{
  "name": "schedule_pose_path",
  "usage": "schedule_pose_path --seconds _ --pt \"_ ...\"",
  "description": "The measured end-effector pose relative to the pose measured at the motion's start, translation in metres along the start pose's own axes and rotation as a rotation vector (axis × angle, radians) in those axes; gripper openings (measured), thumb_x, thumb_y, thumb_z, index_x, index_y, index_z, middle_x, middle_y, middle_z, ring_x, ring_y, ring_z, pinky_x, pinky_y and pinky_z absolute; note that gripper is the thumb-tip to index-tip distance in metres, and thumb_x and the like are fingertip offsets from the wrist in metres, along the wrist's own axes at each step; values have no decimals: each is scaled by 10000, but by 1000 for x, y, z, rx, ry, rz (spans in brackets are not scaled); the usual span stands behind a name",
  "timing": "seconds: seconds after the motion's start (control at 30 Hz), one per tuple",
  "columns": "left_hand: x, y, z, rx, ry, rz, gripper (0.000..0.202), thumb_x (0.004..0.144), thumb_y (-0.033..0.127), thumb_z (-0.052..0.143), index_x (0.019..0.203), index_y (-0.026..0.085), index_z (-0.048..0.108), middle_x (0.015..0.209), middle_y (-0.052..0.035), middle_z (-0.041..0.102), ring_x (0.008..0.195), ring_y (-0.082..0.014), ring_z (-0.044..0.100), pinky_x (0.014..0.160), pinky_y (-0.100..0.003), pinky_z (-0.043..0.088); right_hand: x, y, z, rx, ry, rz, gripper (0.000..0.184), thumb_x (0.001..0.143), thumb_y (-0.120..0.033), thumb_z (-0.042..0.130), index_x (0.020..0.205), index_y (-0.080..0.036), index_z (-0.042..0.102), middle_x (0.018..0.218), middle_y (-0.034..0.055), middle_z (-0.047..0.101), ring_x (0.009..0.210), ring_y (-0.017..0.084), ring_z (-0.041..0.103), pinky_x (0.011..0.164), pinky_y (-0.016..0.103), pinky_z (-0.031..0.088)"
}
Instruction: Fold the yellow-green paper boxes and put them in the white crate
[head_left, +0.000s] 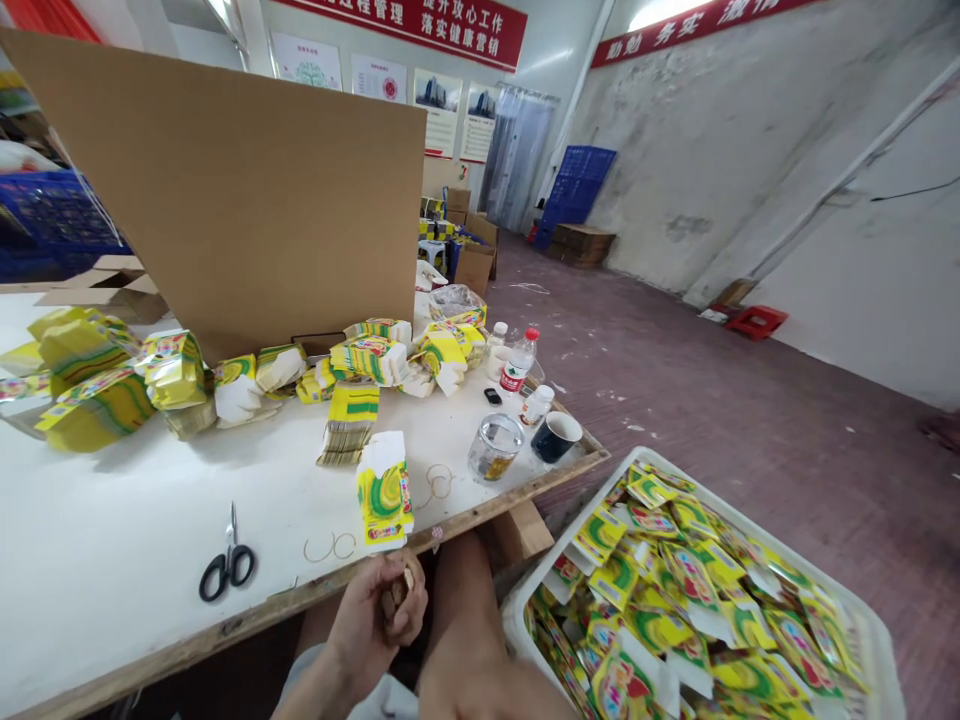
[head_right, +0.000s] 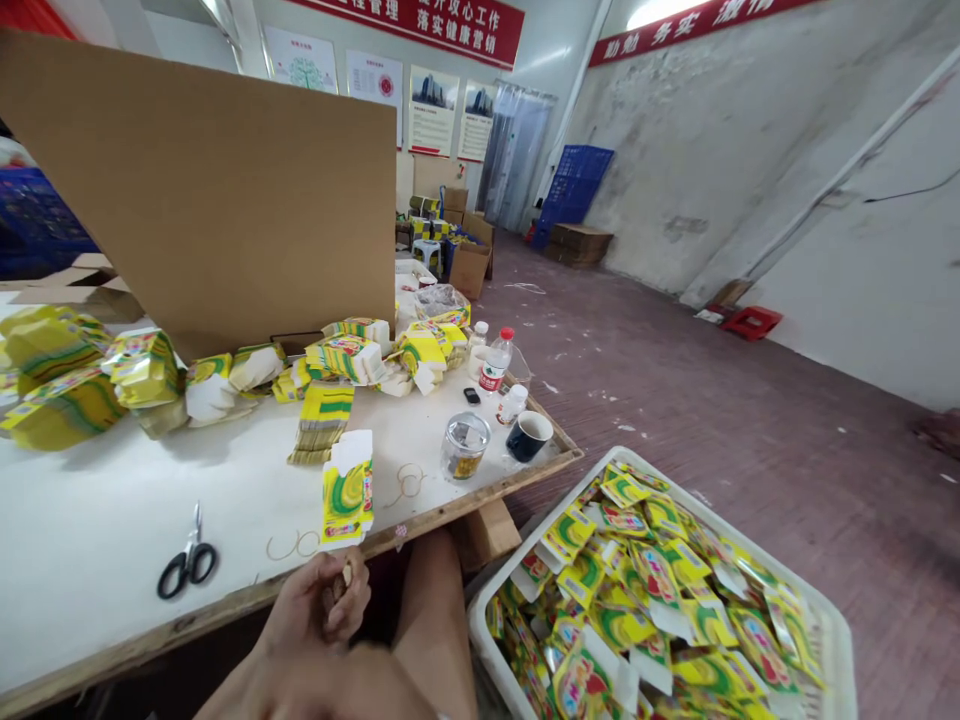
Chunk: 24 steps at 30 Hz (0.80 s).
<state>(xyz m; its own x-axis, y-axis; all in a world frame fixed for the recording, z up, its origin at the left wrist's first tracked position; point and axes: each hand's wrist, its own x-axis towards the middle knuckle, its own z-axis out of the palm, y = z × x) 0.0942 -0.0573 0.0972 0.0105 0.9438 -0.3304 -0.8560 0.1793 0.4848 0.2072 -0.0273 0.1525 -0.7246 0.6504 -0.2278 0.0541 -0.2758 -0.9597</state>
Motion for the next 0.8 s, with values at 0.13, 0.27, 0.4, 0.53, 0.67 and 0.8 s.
schedule_pose_path --seconds 0.13,0.27,0.4,0.53,0.67,0.8 --pt "1 -1 -2 51 137 18 140 647 258 653 581 138 620 503 26 486 421 -66 353 446 -215 295 -6 -5 -8 -210 7 -75 406 847 -648 530 784 -269 660 573 12 555 592 208 544 603 322 405" --pt "6 -6 -2 43 231 -52 136 572 239 649 536 134 572 518 20 516 429 -68 409 439 -206 302 -1 4 -14 -446 85 -89 317 884 -533 552 869 -250 692 655 34 654 664 223 596 649 296 358" --pt "9 -13 -1 26 314 -133 244 581 321 703 550 148 534 425 59 436 366 -52 346 376 -181 167 2 22 -17 -543 155 -47 278 853 -483 620 927 -227 697 728 59 705 734 234 624 662 287 353" --pt "10 -18 0 32 396 -152 400 569 379 801 554 180 454 391 99 375 333 -35 299 370 -168 139 10 33 -21 -334 149 -22 386 796 -598 650 729 -218 644 616 20 651 600 172 566 570 260 340" --pt "12 -15 -1 127 327 -109 484 580 499 828 584 166 477 412 105 389 333 -9 242 365 -152 114 21 35 -28 226 108 145 613 737 -811 512 653 -204 524 400 -82 424 340 56 258 393 212 168" --pt "9 -8 1 382 258 76 496 645 633 741 690 168 573 402 113 365 329 -32 218 363 -173 116 26 35 -36 618 204 224 623 730 -811 530 751 -188 524 455 -86 468 332 19 212 377 178 70"
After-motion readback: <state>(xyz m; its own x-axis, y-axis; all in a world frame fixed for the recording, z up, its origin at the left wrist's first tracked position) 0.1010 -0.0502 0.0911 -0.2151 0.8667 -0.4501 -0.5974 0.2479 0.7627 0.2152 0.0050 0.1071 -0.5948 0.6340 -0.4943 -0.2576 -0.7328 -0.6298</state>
